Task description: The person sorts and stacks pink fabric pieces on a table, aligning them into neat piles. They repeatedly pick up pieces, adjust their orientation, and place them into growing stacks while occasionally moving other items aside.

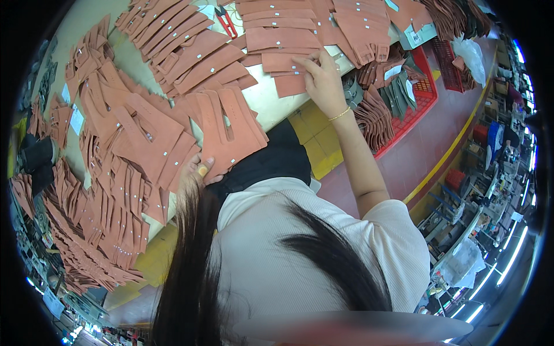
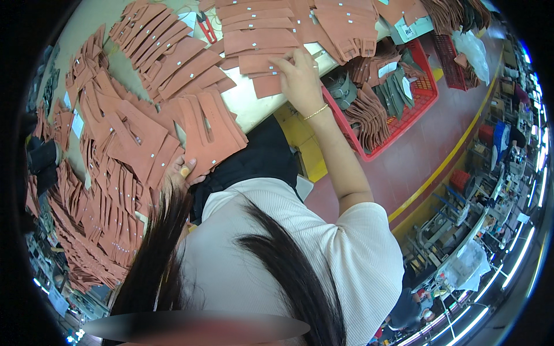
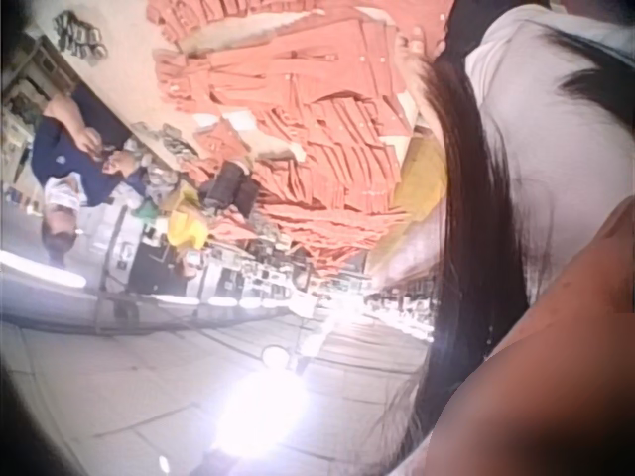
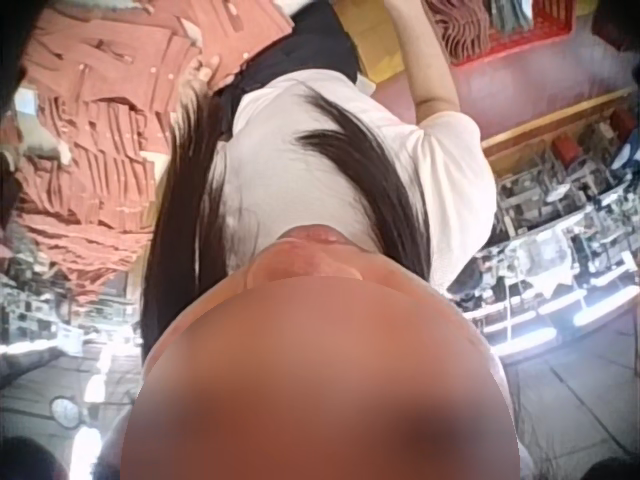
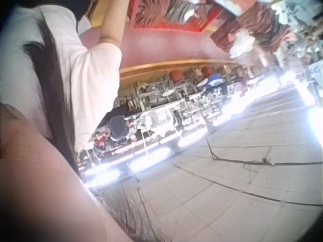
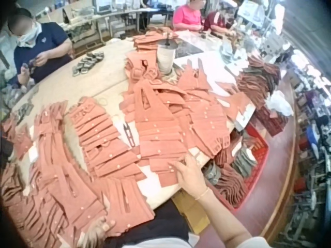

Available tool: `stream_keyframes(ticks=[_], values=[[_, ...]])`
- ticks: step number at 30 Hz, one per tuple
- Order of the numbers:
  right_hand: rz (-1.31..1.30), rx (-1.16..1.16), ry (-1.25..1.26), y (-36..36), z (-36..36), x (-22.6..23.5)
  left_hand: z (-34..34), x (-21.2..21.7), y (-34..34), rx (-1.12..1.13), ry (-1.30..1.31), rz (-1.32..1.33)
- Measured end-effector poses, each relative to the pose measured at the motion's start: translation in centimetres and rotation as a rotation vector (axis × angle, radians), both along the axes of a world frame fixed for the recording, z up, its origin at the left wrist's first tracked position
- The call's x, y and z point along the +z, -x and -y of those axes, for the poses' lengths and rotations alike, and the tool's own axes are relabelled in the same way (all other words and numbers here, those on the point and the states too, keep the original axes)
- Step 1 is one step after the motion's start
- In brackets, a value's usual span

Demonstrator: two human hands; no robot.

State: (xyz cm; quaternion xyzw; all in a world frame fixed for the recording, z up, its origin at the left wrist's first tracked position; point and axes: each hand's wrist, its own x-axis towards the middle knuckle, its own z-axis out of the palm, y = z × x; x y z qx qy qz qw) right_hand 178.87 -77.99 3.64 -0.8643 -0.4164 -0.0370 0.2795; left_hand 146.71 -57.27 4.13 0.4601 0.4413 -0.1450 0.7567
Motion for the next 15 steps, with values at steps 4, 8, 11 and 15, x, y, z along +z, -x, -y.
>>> stream_keyframes(ticks=[4, 8, 11, 15], values=[[0.051, -0.011, -0.023, 0.0, -1.7, 0.0, 0.3, 0.2, -0.1, 0.082, 0.021, 0.036], [0.079, -0.043, 0.023, -1.0, -3.0, -0.1, 0.4, 0.1, -0.1, 0.083, 0.013, 0.035], [0.128, -0.086, 0.060, -2.0, -4.0, -0.3, 0.3, 0.0, 0.0, 0.042, 0.022, 0.028], [0.148, -0.149, 0.112, -2.8, -4.9, -0.5, 0.1, -0.3, 0.2, 0.013, 0.034, 0.014]])
